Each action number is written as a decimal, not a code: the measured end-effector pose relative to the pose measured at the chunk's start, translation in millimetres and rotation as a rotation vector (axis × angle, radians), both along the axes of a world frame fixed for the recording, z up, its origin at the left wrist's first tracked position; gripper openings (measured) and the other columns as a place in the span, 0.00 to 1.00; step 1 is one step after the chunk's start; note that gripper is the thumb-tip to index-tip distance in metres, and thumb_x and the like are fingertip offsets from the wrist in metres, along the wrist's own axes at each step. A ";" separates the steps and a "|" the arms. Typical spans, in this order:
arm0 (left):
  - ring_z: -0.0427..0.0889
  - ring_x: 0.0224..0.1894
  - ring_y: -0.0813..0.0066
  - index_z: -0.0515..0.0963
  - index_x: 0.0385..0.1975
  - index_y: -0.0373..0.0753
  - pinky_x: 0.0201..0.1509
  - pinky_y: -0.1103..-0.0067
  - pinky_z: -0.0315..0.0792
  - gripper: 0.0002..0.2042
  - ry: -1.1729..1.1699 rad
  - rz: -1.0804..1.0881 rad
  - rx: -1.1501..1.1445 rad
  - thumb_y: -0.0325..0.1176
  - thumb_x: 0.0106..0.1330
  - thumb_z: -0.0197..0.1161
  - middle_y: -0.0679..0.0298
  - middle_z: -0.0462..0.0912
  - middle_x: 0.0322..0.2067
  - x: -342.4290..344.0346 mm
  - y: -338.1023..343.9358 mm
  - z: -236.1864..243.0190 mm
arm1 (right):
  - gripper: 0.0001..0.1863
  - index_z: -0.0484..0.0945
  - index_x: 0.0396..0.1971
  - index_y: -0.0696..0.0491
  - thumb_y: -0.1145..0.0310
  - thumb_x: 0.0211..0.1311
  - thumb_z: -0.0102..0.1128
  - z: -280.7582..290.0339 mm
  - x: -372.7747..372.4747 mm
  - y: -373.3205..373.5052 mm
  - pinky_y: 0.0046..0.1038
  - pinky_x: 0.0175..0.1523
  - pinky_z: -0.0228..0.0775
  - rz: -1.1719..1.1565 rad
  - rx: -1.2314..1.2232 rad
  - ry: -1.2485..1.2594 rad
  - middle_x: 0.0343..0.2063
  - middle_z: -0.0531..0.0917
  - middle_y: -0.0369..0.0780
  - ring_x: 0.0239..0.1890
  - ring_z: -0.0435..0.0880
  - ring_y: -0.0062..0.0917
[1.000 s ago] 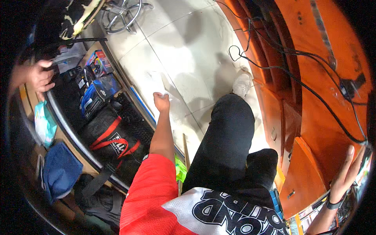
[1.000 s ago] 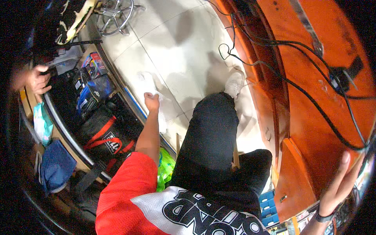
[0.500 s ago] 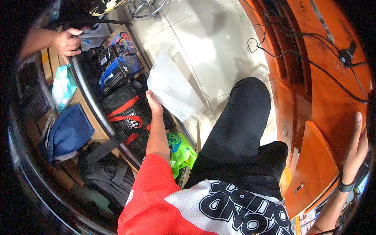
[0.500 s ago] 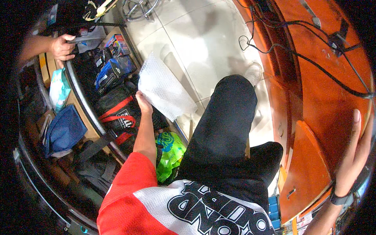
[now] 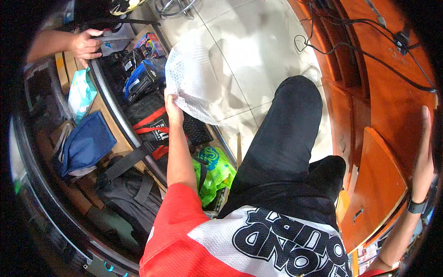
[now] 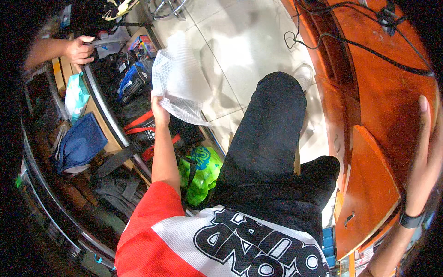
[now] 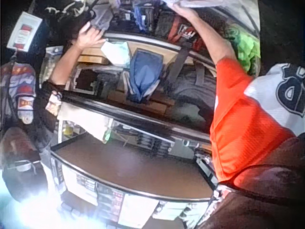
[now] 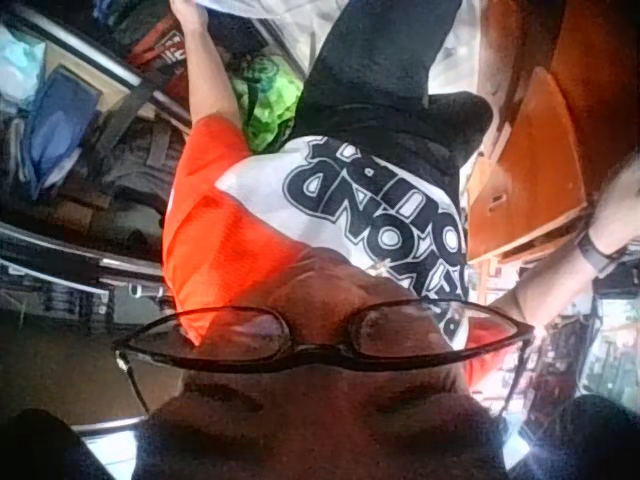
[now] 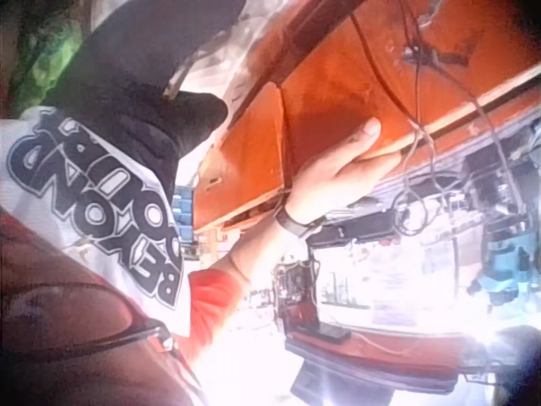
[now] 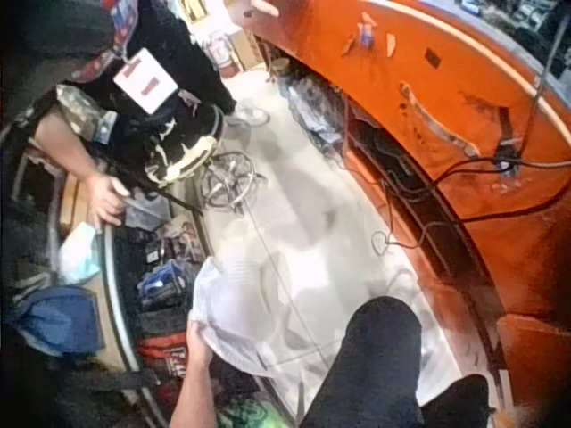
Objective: The person works on the internal components of an open laptop, moving small wires and components with a tool and their hands, then stands up to move a small stool and some bubble wrap before returning to work on the laptop.
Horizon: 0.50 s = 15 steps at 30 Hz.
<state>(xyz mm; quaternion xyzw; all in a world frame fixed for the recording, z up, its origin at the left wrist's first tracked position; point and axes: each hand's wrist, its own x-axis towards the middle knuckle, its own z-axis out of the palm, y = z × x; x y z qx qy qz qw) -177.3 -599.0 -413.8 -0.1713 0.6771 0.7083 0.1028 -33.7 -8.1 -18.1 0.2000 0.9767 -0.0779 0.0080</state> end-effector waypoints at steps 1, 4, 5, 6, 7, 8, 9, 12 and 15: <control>0.75 0.51 0.70 0.75 0.49 0.36 0.61 0.75 0.67 0.17 -0.034 -0.007 0.011 0.33 0.63 0.50 0.64 0.77 0.46 -6.8 13.4 19.8 | 0.29 0.73 0.59 0.67 0.51 0.84 0.56 0.3 3.0 3.6 0.44 0.50 0.75 -0.002 0.003 -0.007 0.45 0.82 0.62 0.43 0.81 0.51; 0.73 0.52 0.70 0.74 0.48 0.35 0.63 0.77 0.65 0.17 0.031 -0.115 -0.071 0.32 0.60 0.49 0.64 0.75 0.45 -14.3 4.3 55.5 | 0.28 0.74 0.54 0.67 0.51 0.84 0.57 -11.0 -1.2 6.2 0.45 0.47 0.74 0.063 -0.033 0.044 0.42 0.81 0.61 0.40 0.80 0.49; 0.72 0.51 0.71 0.74 0.47 0.35 0.63 0.77 0.64 0.16 0.029 -0.149 -0.074 0.31 0.60 0.48 0.64 0.74 0.45 -16.9 -0.4 62.9 | 0.28 0.74 0.54 0.67 0.51 0.84 0.57 -11.6 -1.4 7.9 0.45 0.47 0.75 0.070 -0.050 0.043 0.42 0.81 0.60 0.39 0.80 0.49; 0.72 0.51 0.71 0.73 0.45 0.36 0.62 0.77 0.64 0.15 0.066 -0.188 -0.097 0.31 0.60 0.47 0.64 0.73 0.45 -21.9 14.6 80.4 | 0.28 0.74 0.54 0.67 0.51 0.84 0.57 -10.1 -0.1 9.4 0.45 0.46 0.75 0.067 -0.059 0.038 0.41 0.81 0.60 0.39 0.80 0.48; 0.71 0.49 0.72 0.73 0.45 0.36 0.59 0.78 0.64 0.14 0.061 -0.196 -0.075 0.30 0.59 0.48 0.65 0.73 0.43 -25.7 17.3 94.1 | 0.28 0.74 0.54 0.67 0.50 0.83 0.57 -10.9 0.3 11.4 0.45 0.46 0.75 0.073 -0.076 0.040 0.41 0.81 0.60 0.39 0.80 0.48; 0.71 0.48 0.73 0.73 0.44 0.37 0.58 0.79 0.64 0.14 0.081 -0.217 -0.134 0.29 0.59 0.48 0.66 0.73 0.42 -28.2 21.5 107.8 | 0.28 0.74 0.54 0.66 0.50 0.83 0.58 -11.1 -0.4 11.7 0.45 0.46 0.75 0.053 -0.096 0.026 0.41 0.81 0.60 0.39 0.80 0.48; 0.71 0.47 0.74 0.73 0.44 0.37 0.56 0.79 0.65 0.14 0.101 -0.236 -0.192 0.29 0.59 0.49 0.67 0.72 0.42 -30.9 27.4 123.3 | 0.28 0.74 0.54 0.66 0.50 0.82 0.59 -10.5 -1.6 10.7 0.45 0.46 0.75 0.034 -0.116 0.011 0.41 0.81 0.60 0.38 0.80 0.48; 0.73 0.46 0.77 0.75 0.48 0.37 0.54 0.79 0.67 0.14 0.161 -0.361 -0.387 0.28 0.64 0.49 0.67 0.75 0.42 -39.8 41.8 170.2 | 0.22 0.73 0.68 0.59 0.61 0.86 0.51 -15.1 29.1 54.0 0.36 0.68 0.66 0.302 0.467 -0.186 0.62 0.79 0.50 0.62 0.77 0.38; 0.76 0.47 0.78 0.77 0.51 0.36 0.56 0.81 0.69 0.13 0.322 -0.402 -0.565 0.25 0.70 0.50 0.67 0.78 0.43 -46.6 61.1 219.3 | 0.23 0.72 0.74 0.55 0.65 0.87 0.47 -23.8 47.8 80.8 0.31 0.78 0.63 0.436 0.754 -0.269 0.71 0.78 0.46 0.72 0.77 0.35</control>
